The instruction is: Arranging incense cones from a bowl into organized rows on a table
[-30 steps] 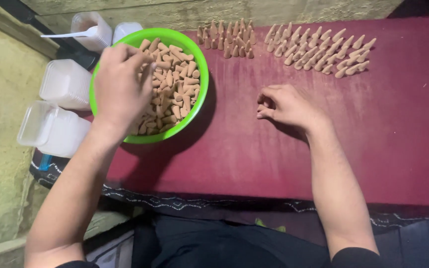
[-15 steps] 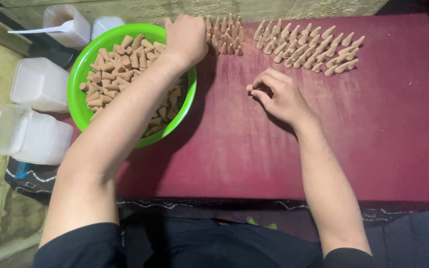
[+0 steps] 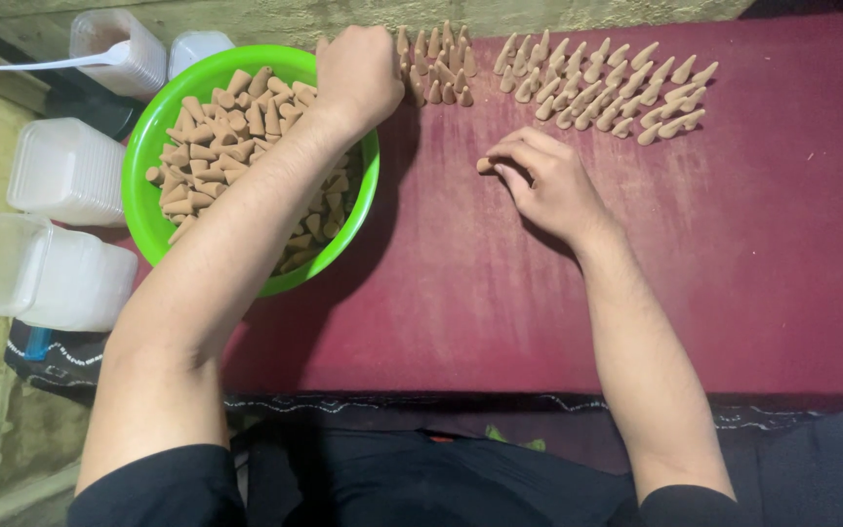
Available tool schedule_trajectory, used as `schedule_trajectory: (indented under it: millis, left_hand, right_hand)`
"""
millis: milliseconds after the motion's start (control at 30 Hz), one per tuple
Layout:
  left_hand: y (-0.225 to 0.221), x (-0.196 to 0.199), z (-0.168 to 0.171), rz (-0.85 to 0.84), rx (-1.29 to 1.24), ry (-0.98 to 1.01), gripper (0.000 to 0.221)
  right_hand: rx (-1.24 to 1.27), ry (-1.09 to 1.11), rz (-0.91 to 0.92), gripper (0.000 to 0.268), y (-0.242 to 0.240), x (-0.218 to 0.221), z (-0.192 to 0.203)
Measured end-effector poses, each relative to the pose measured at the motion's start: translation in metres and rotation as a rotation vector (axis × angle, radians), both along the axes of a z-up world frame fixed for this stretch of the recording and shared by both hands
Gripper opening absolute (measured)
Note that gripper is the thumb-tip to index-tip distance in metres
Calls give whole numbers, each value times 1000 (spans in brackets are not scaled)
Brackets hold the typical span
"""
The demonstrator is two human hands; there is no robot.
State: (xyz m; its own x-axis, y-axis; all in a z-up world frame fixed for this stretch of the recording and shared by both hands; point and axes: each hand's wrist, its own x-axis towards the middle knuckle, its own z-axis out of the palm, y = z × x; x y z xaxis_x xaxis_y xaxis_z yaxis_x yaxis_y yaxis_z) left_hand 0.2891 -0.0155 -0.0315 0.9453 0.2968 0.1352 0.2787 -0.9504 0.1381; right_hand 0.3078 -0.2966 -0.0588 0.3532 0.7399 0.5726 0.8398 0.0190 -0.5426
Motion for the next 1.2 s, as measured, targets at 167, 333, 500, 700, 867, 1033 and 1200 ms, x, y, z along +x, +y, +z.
schedule_trajectory:
  millis: [167,333,500,700,867,1033,1200]
  left_hand:
    - [-1,-4,2,5,-2,23,20]
    - [-20,-18,14,-68,167,-62,10]
    - [-74,-45,51,-579,-269,91,34]
    - [-80,-36,35,-741,-193,29,16]
    - [-70,-39,53,-645,-314,136,13]
    - [-38,-36,57,-482,-386,157,22]
    - [19,-20,38,-256,17,-23,14]
  right_hand:
    - [4,11,-41,5,-1,0,-2]
    - [72,23,-57,7,-1,-5,6]
    - [200,218,-120,12,-2,-8,14]
    - [304,422,-151,12,-4,-13,16]
    - [353,632,-192,7,-3,-5,2]
    - [338,708,-256,10,-2,0,-3]
    - [275,720,-266,12,-3,-5,4]
